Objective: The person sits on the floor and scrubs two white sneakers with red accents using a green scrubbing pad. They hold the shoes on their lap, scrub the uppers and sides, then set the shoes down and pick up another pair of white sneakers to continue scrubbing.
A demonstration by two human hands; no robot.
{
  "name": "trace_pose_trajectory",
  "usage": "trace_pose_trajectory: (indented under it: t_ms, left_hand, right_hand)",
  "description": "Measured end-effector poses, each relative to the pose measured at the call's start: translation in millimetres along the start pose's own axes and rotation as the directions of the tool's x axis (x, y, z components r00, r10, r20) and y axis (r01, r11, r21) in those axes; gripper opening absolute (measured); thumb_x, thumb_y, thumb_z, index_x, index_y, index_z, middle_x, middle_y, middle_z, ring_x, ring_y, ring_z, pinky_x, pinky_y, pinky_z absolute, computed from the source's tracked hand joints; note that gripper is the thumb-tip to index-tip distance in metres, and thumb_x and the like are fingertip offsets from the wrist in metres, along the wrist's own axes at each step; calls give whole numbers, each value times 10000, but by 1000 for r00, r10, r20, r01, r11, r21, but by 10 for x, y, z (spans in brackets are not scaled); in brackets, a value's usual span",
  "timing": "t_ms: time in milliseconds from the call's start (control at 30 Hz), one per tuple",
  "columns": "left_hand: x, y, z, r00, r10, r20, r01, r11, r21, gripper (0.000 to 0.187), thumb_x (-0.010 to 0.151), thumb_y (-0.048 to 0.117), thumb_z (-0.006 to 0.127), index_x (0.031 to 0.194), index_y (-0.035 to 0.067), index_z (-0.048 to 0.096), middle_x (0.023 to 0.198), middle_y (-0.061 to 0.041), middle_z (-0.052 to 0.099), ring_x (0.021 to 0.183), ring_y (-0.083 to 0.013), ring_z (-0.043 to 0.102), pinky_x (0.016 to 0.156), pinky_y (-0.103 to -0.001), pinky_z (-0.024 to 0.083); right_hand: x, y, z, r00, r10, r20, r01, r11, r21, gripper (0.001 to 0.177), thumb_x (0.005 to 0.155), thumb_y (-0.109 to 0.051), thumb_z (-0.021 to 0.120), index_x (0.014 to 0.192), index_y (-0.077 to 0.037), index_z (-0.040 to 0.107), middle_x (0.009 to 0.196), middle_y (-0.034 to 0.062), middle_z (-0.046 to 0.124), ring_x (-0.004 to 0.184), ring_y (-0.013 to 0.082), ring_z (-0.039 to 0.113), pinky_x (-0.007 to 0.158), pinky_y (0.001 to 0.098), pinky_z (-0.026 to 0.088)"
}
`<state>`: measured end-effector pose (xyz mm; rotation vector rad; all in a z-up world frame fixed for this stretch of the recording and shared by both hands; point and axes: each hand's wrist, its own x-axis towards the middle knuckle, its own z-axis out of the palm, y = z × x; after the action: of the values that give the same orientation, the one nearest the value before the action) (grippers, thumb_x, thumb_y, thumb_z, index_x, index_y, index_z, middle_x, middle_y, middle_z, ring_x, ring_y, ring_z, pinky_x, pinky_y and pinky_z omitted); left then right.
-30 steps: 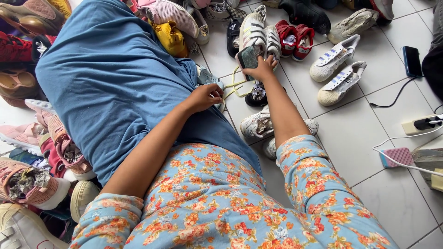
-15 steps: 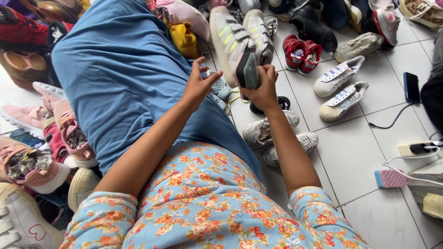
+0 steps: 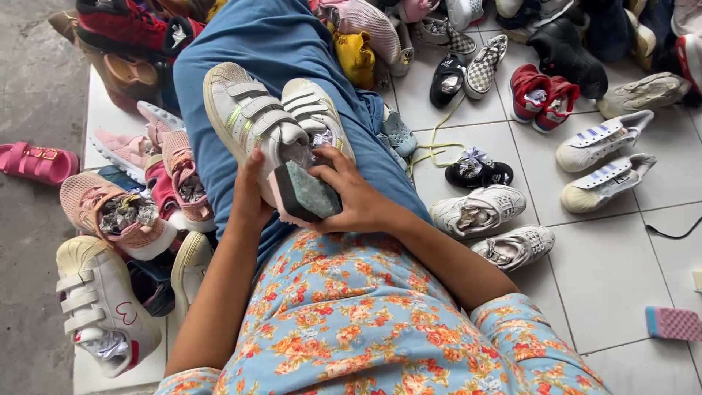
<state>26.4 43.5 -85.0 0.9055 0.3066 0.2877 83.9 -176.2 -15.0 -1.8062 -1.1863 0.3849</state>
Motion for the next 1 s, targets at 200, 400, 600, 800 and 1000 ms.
trace_pose_trajectory:
  t_ms: [200,400,600,800,1000]
  left_hand:
    - [-129,296,395,1000,-8,27,8,1000,-1,898,892,694,614,1545,130,365,1269,-162,662,1096,-228,677,931,-496,596]
    - [-133,562,879,993,-43,114,53,995,-85,821,870,702,579,1443,117,516,1118,-132,736,962,-177,741,845,-398,653]
    - [-209,827,1363,965,-184,189,168,981,97,695,836,700,601,1136,81,696,897,-108,756,736,-140,739,654,-339,654]
    - [12,573,1341,941,-251,228,189,945,266,543,925,552,671,1055,26,705,811,-154,715,639,-232,757,567,-397,658]
    - [147,467,1385,914,-314,258,205,903,377,540,907,594,682,1150,113,713,844,-136,725,668,-227,758,589,-395,660]
  right_hand:
    - [-27,-346,-368,974,51,219,-107,962,250,827,761,-357,836,1477,-177,465,1627,244,154,1475,577,166,1118,725,295]
    - [-105,-312,-704,988,-147,51,78,753,653,175,771,-139,762,892,-40,685,787,120,716,655,137,639,606,310,532]
    - [-271,72,-1038,866,-245,-435,354,916,187,789,991,-148,713,1581,-62,196,1195,200,587,735,148,627,614,258,514]
    - [-349,100,-910,756,-422,-500,217,883,-417,635,898,-252,824,1454,-76,576,1324,186,482,1185,358,549,1026,481,440]
    - [-397,115,-1212,712,-422,-562,158,875,-457,593,960,-311,762,1489,-138,555,1261,172,466,1115,316,525,981,452,432]
